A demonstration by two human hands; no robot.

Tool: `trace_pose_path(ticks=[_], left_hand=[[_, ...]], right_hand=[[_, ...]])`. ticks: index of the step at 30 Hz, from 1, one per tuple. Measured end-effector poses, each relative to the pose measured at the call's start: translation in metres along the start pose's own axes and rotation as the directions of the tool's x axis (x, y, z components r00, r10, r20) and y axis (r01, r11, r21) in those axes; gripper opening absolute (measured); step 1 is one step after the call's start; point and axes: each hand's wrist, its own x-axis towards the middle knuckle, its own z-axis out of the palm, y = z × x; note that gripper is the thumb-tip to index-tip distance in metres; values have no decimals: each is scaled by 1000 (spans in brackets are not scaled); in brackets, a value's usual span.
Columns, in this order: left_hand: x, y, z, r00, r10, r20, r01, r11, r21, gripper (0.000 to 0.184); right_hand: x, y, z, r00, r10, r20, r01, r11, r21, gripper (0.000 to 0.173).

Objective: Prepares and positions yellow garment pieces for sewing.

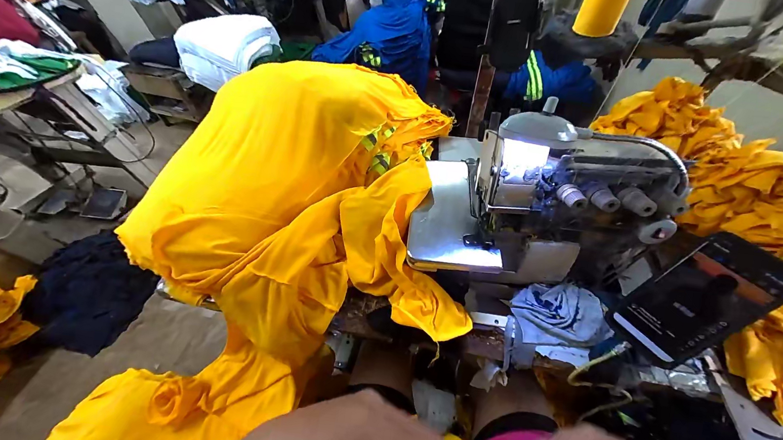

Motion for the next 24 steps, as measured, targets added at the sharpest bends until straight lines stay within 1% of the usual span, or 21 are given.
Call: trace_pose_path(ticks=[1,2,3,4,5,6,7,8,10,11,12,14,15,17,19,21,23,24], left_hand=[[5,0,8,958,12,-287,38,985,169,13],[14,-8,16,821,93,-564,142,922,359,10],[24,-19,22,664,207,-719,253,842,476,10],[31,-28,26,565,287,-773,338,775,534,10],[36,-34,28,530,333,-780,402,711,577,9],[38,-39,30,536,356,-765,446,650,615,7],[36,-41,31,579,342,-740,472,600,646,5],[33,-43,30,640,298,-708,469,579,667,5],[26,-48,23,755,209,-622,388,622,680,10],[22,-52,22,794,179,-581,351,646,678,11],[18,-58,22,817,154,-555,336,655,677,12],[9,-69,27,828,112,-549,362,642,676,15],[5,-75,30,820,110,-561,383,623,682,16],[-3,-87,40,799,101,-593,427,599,677,16],[-13,-98,47,794,23,-608,448,654,610,15],[-26,-108,52,790,-65,-609,473,696,540,16],[-37,-116,51,791,-110,-602,501,681,534,15],[-40,-118,48,792,-122,-598,514,662,546,18]], right_hand=[[4,7,8,965,-24,-262,-22,985,-171,22],[13,18,17,835,-136,-533,-81,928,-364,18],[23,29,23,671,-268,-692,-138,871,-471,19],[31,36,25,552,-357,-754,-187,828,-529,21],[36,39,24,500,-404,-766,-225,793,-565,22],[38,42,23,494,-417,-763,-272,760,-590,23],[36,45,21,515,-404,-756,-320,727,-607,25],[33,47,17,550,-385,-741,-364,688,-628,27],[29,52,10,632,-351,-691,-388,628,-675,23],[27,54,9,673,-320,-667,-396,606,-690,21],[25,56,10,706,-289,-647,-413,575,-707,19],[19,66,11,765,-226,-603,-438,503,-745,18],[16,72,13,792,-194,-579,-440,474,-762,18],[10,86,19,831,-146,-537,-425,458,-781,20],[5,101,27,853,-94,-513,-412,483,-773,24],[1,113,35,868,-16,-497,-414,530,-740,25],[-1,123,42,872,71,-484,-426,597,-680,25],[0,127,45,871,100,-482,-430,630,-647,24]])
